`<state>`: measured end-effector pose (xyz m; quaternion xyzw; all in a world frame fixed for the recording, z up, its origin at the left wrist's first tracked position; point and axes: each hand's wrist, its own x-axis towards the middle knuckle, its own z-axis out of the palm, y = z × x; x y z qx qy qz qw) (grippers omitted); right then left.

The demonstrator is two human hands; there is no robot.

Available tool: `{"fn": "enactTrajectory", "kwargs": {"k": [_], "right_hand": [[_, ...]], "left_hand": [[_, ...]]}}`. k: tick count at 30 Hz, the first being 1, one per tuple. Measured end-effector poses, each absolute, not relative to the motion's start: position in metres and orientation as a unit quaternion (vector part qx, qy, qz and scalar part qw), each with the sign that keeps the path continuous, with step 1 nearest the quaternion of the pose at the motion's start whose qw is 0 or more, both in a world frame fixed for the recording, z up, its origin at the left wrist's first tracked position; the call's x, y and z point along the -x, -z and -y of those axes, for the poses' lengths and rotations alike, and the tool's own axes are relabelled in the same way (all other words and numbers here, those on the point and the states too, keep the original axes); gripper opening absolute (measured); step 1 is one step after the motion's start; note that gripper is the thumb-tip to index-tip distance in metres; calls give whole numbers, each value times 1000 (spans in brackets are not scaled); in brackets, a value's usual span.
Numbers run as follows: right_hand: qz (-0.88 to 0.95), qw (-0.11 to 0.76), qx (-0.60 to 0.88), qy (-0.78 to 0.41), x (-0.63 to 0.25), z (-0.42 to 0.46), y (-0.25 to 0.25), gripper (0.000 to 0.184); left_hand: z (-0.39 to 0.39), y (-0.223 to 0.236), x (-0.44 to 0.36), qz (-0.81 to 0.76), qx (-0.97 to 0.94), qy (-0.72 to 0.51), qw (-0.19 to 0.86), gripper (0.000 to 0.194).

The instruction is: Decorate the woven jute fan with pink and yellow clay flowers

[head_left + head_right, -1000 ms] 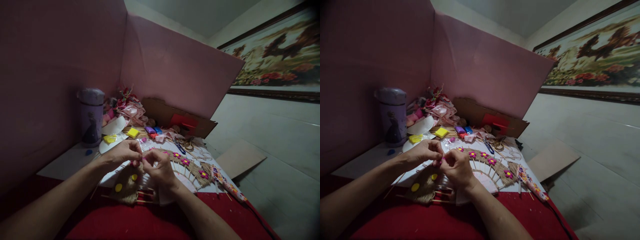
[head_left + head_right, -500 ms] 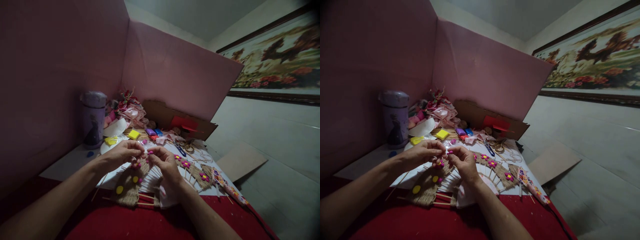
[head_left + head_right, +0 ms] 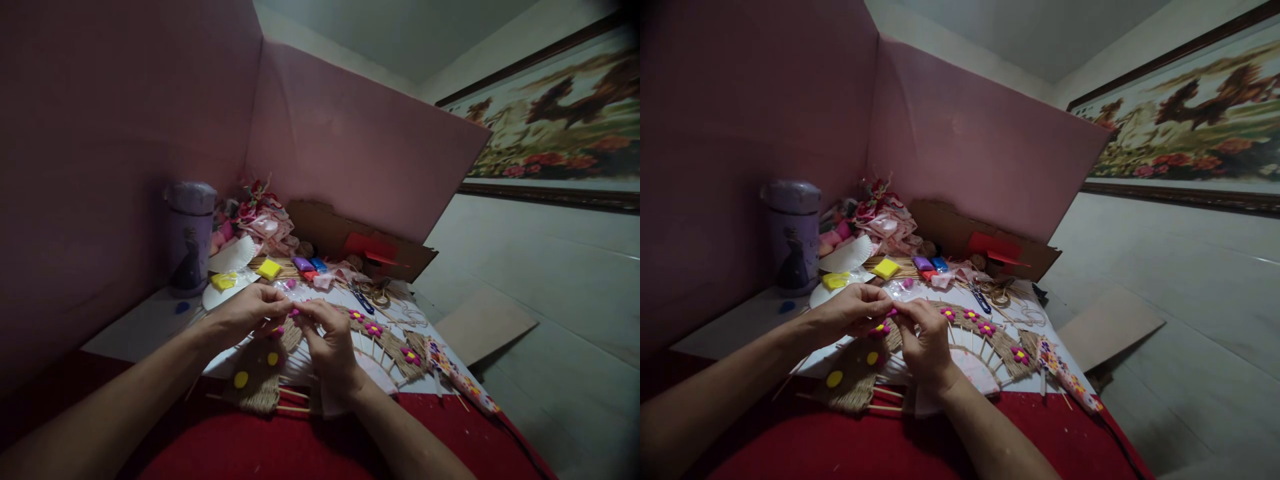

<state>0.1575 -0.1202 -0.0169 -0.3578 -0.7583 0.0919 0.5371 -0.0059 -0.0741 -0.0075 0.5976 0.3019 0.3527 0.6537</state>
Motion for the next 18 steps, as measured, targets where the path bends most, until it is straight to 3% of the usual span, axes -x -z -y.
{"fn": "enactTrajectory", "kwargs": {"k": [5,12,18], "right_hand": [[752,538,377,-57,-159,119,17,13],[755,531,375,-88,-162,119,15,29],[726,553,351,-210,-160,119,15,8]], "left_hand": [[76,6,5,-308,-623,-336,636,30],[73,5,8,-289,-600,-347,660,32],[73,8,7,-276,-597,-337,674,36]]}}
